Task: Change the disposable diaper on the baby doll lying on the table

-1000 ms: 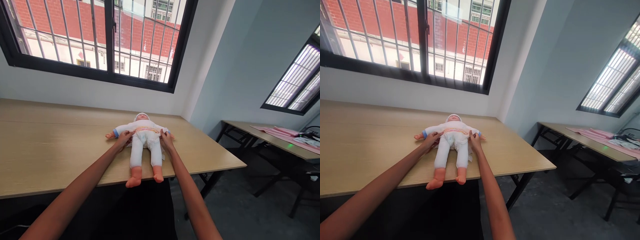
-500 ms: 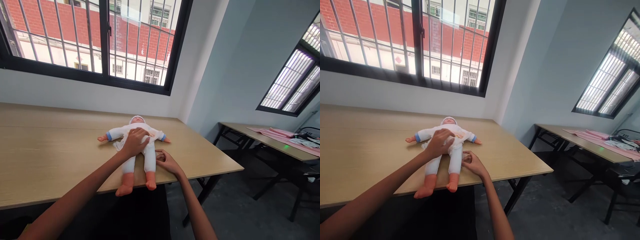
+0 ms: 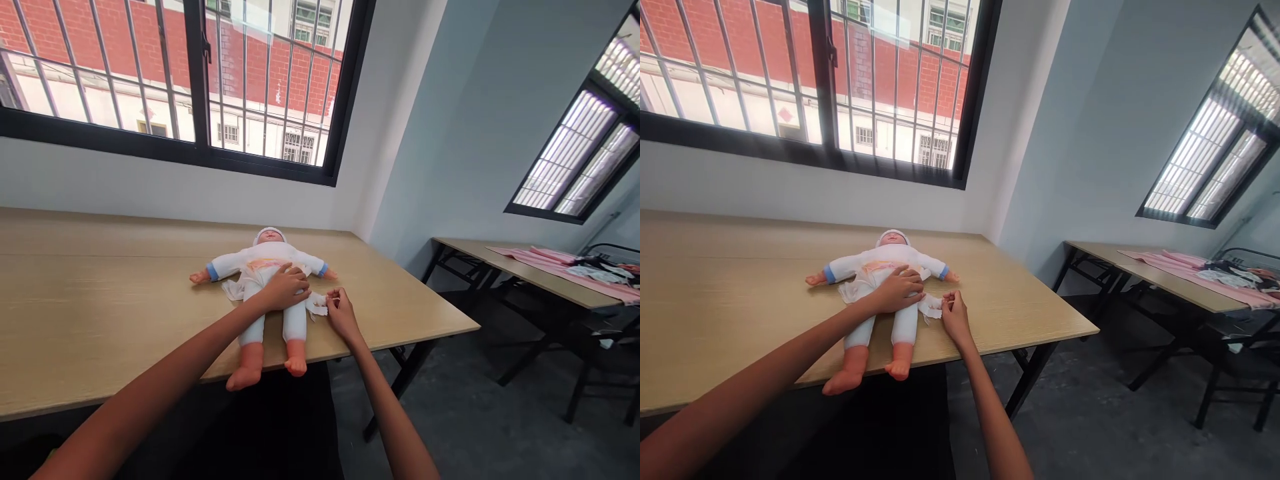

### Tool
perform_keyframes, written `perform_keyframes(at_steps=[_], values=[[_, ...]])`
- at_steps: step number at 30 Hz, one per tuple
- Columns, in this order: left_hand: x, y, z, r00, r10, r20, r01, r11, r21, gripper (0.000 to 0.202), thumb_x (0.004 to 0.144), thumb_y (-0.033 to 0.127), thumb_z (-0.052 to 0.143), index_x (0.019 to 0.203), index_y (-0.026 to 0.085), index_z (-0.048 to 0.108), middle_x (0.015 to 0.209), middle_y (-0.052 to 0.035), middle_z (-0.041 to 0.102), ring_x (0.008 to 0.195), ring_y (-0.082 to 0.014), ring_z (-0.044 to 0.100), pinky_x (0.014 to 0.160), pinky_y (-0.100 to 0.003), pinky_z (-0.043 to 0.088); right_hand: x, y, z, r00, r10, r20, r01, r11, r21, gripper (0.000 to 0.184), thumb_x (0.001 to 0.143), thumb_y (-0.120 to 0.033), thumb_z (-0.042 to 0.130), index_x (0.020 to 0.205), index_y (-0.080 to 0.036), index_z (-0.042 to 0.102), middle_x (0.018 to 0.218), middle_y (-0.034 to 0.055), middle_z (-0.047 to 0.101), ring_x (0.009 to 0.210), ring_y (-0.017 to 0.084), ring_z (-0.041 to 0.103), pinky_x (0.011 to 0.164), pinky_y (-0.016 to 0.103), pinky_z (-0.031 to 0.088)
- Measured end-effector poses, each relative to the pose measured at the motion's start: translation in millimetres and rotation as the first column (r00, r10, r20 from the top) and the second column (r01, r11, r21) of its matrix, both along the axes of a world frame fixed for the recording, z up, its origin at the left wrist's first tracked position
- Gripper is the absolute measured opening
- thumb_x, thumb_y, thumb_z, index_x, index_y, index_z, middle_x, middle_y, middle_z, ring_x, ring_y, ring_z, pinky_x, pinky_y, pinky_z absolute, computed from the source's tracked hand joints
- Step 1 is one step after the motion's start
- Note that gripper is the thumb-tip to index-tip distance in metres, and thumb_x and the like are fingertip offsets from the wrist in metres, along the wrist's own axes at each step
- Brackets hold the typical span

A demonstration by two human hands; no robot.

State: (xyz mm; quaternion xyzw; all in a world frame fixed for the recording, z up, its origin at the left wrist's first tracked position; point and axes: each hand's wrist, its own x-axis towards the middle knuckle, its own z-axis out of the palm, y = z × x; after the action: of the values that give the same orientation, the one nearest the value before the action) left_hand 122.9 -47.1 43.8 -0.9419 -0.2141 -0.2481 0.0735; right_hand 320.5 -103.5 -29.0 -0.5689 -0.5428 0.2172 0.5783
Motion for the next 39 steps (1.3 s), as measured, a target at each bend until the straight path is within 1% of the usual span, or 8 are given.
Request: perform_keyframes(at_steps=[5,10,12,15,23,28,33,39], values=[[1.6,-2.3,-4.3,1.000,0.027,0.013,-0.027,0.999,0.021,0.031,0.096,0.027,0.043,0.081,0.020,0.069,0.094,-0.0061,0.071,0.101,-0.0222,0.058,0.107,-0.044,0.029,-0.2,-10.8,13.5,0.994,0.010,-0.105,0.002,0.994,0.110,0.025,0.080,-0.044,0.058,0.092,-0.024,0.050,0.084,0.0024,0.058,0.077,0.018,0.057,0.075,0.032,0.048],[1.3,-1.7,-7.5,0.999,0.043,0.020,-0.044,0.998,0.037,0.030,0.097,0.026,0.042,0.086,0.019,0.070,0.096,-0.0067,0.072,0.103,-0.0222,0.058,0.107,-0.044,0.029,-3.6,-25.4,19.4,0.897,0.437,0.063,-0.432,0.899,-0.073,0.026,0.075,-0.037,0.068,0.094,-0.021,0.061,0.094,0.0031,0.064,0.088,0.019,0.060,0.080,0.031,0.048],[1.3,-1.7,-7.8,0.999,0.044,0.022,-0.044,0.998,0.041,0.030,0.097,0.025,0.043,0.086,0.019,0.070,0.097,-0.0067,0.072,0.103,-0.0226,0.058,0.107,-0.045,0.029,-5.5,-27.7,18.9,0.841,0.510,0.180,-0.489,0.859,-0.151,0.031,0.073,-0.036,0.072,0.099,-0.021,0.065,0.104,0.0044,0.067,0.099,0.021,0.061,0.091,0.034,0.047],[1.4,-2.3,-7.9,0.999,0.041,0.028,-0.043,0.998,0.046,0.030,0.097,0.025,0.043,0.085,0.019,0.070,0.096,-0.0059,0.073,0.103,-0.0222,0.058,0.107,-0.045,0.029,-6.3,-25.9,16.2,0.834,0.466,0.296,-0.445,0.884,-0.140,0.033,0.074,-0.036,0.072,0.104,-0.022,0.067,0.111,0.0054,0.068,0.106,0.023,0.061,0.098,0.037,0.044],[2.2,-3.8,-9.6,0.997,0.034,0.069,-0.038,0.998,0.059,0.028,0.096,0.025,0.045,0.081,0.020,0.069,0.093,-0.0055,0.073,0.100,-0.0231,0.059,0.106,-0.044,0.031,4.3,-12.3,6.1,0.927,0.122,0.354,-0.122,0.992,-0.023,0.022,0.089,-0.041,0.048,0.085,-0.022,0.059,0.086,0.0078,0.069,0.083,0.025,0.064,0.078,0.037,0.048],[1.9,-4.0,-10.7,0.997,0.016,0.075,-0.023,0.996,0.091,0.028,0.096,0.027,0.047,0.083,0.020,0.071,0.091,-0.0068,0.072,0.096,-0.0241,0.060,0.103,-0.044,0.033,15.2,18.8,21.2,0.925,-0.051,0.376,0.054,0.999,0.002,0.010,0.083,-0.034,0.048,0.085,-0.025,0.045,0.086,0.0060,0.065,0.081,0.024,0.061,0.073,0.035,0.045],[1.0,-2.7,-12.5,0.998,0.014,0.067,-0.021,0.994,0.103,0.024,0.095,0.030,0.050,0.089,0.020,0.071,0.104,-0.0061,0.072,0.102,-0.0228,0.060,0.104,-0.043,0.033,19.9,54.8,46.2,0.938,-0.015,0.347,0.034,0.998,-0.049,0.016,0.076,-0.032,0.055,0.079,-0.025,0.041,0.072,0.0009,0.058,0.071,0.021,0.056,0.068,0.031,0.041],[1.1,-4.0,-13.2,0.995,0.020,0.096,-0.030,0.994,0.102,0.024,0.094,0.032,0.051,0.109,0.023,0.068,0.122,-0.0090,0.068,0.110,-0.0243,0.059,0.104,-0.042,0.034,16.0,60.1,75.6,0.954,0.175,0.242,-0.160,0.984,-0.080,0.046,0.075,-0.066,0.058,0.084,-0.022,0.047,0.061,-0.0026,0.058,0.056,0.015,0.052,0.055,0.028,0.042]])
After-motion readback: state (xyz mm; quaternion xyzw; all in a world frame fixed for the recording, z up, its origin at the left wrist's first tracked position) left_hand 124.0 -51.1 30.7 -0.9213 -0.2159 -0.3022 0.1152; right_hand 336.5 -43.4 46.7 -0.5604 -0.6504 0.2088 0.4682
